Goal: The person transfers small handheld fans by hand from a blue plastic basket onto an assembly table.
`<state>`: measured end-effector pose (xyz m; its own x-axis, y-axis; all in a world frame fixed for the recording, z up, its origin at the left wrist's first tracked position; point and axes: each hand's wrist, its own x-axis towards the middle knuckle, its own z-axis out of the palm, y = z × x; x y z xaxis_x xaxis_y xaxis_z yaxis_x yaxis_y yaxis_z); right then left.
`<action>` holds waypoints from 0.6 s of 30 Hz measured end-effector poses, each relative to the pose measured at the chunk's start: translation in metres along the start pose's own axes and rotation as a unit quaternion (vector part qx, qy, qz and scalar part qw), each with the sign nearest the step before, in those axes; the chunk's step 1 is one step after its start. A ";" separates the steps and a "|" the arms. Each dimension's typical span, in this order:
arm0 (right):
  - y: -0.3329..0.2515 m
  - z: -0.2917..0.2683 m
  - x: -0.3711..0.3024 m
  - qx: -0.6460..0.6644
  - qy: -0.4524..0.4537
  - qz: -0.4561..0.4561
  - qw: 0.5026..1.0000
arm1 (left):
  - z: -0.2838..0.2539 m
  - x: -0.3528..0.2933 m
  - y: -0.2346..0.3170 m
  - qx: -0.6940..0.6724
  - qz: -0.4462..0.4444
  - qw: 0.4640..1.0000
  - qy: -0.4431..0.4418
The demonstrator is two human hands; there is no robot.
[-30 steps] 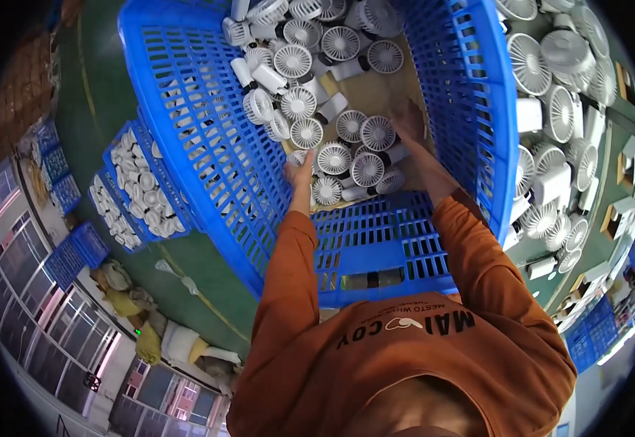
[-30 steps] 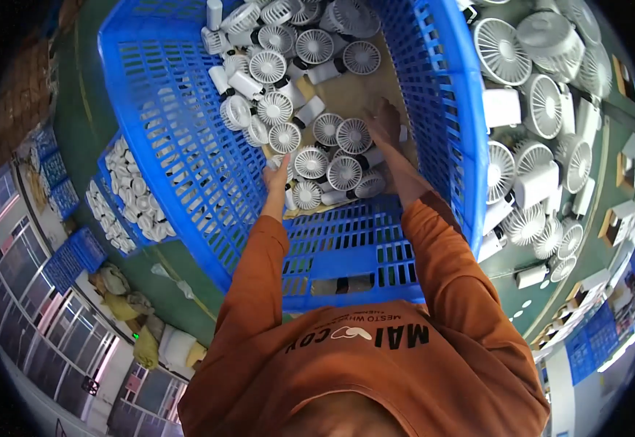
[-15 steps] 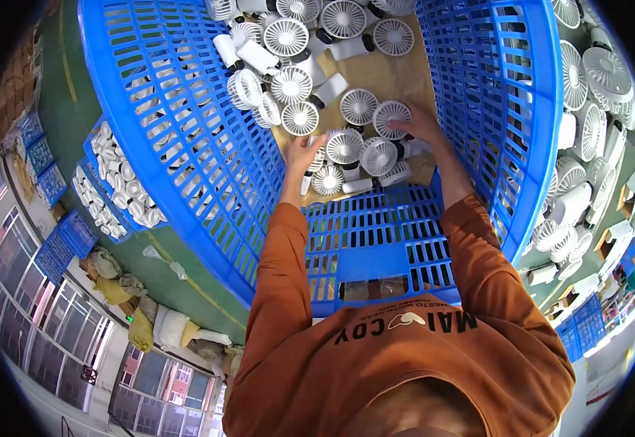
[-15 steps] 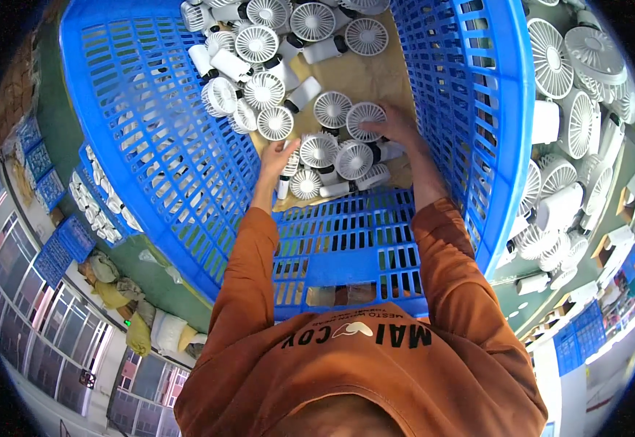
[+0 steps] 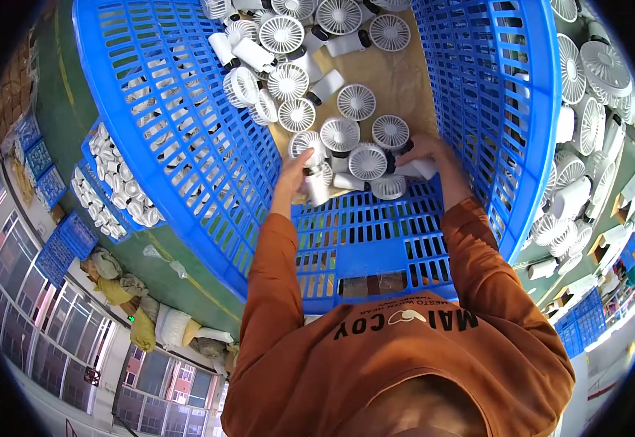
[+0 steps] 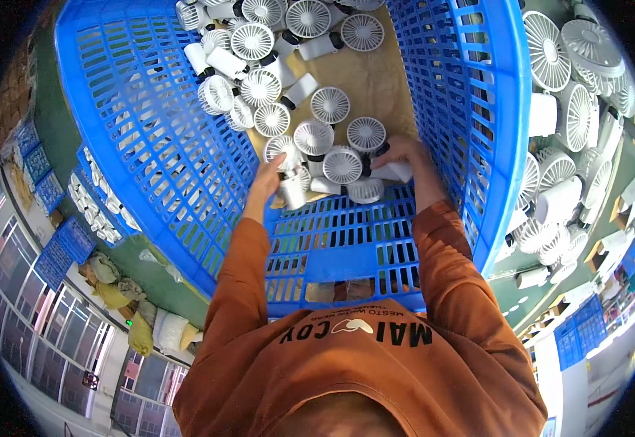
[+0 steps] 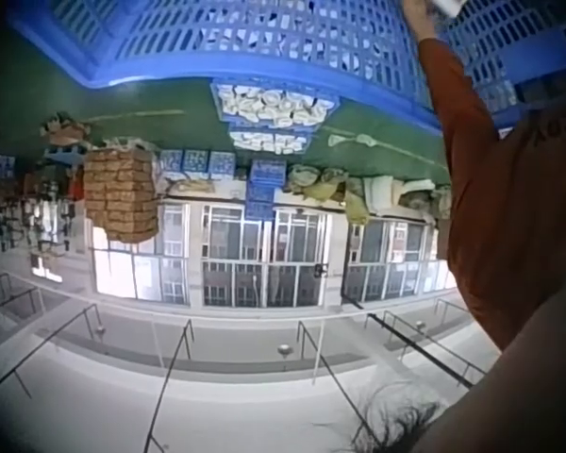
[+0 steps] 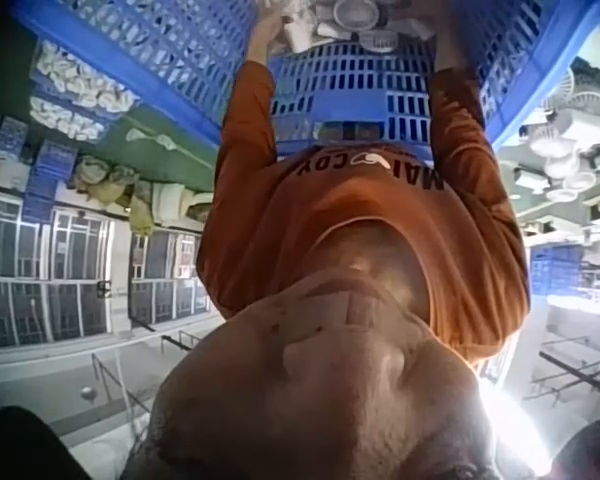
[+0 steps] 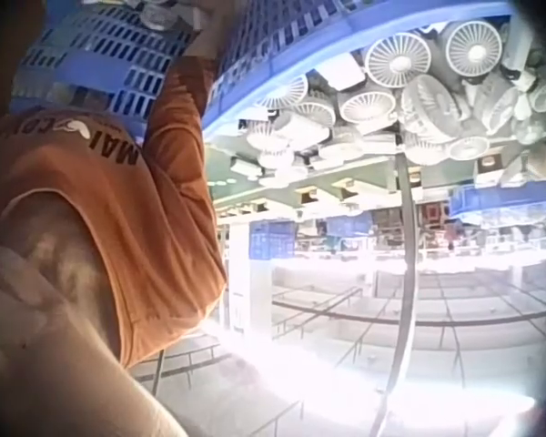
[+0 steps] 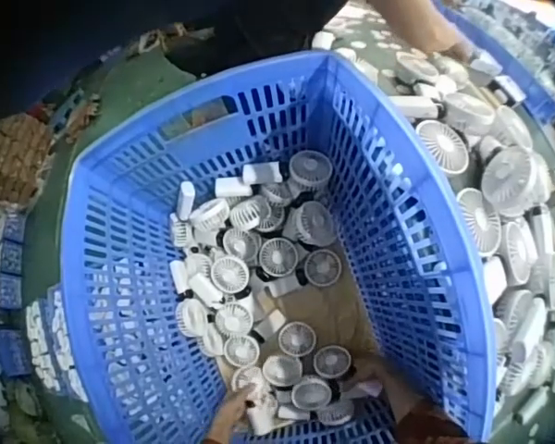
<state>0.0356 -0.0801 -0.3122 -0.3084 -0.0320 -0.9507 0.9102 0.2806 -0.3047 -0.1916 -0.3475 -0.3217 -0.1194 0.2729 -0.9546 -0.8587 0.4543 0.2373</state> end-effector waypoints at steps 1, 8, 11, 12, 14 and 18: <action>0.004 0.005 0.000 0.043 -0.033 0.021 0.998 | 0.014 -0.001 -0.012 -0.024 0.026 0.999 0.028; 0.004 0.042 -0.016 0.402 -0.050 -0.044 0.913 | 0.059 -0.020 0.004 0.429 0.442 0.786 0.054; 0.015 0.074 0.007 0.576 -0.104 -0.024 0.810 | 0.059 -0.022 0.022 0.478 0.387 0.788 -0.021; 0.012 0.083 0.011 0.668 -0.150 -0.005 0.729 | 0.057 -0.019 0.026 0.479 0.385 0.789 -0.017; -0.007 0.088 0.004 0.689 -0.142 -0.040 0.710 | 0.054 -0.017 0.037 0.383 0.120 0.911 -0.092; -0.001 0.088 0.024 0.708 -0.131 -0.092 0.688 | 0.091 -0.008 0.033 0.492 0.107 0.856 -0.114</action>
<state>0.0515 -0.1659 -0.3400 -0.5633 -0.1662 -0.8094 0.2769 -0.9609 0.0045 -0.1740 -0.2580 -0.2895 -0.0237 0.5468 -0.8369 0.0204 0.8373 0.5464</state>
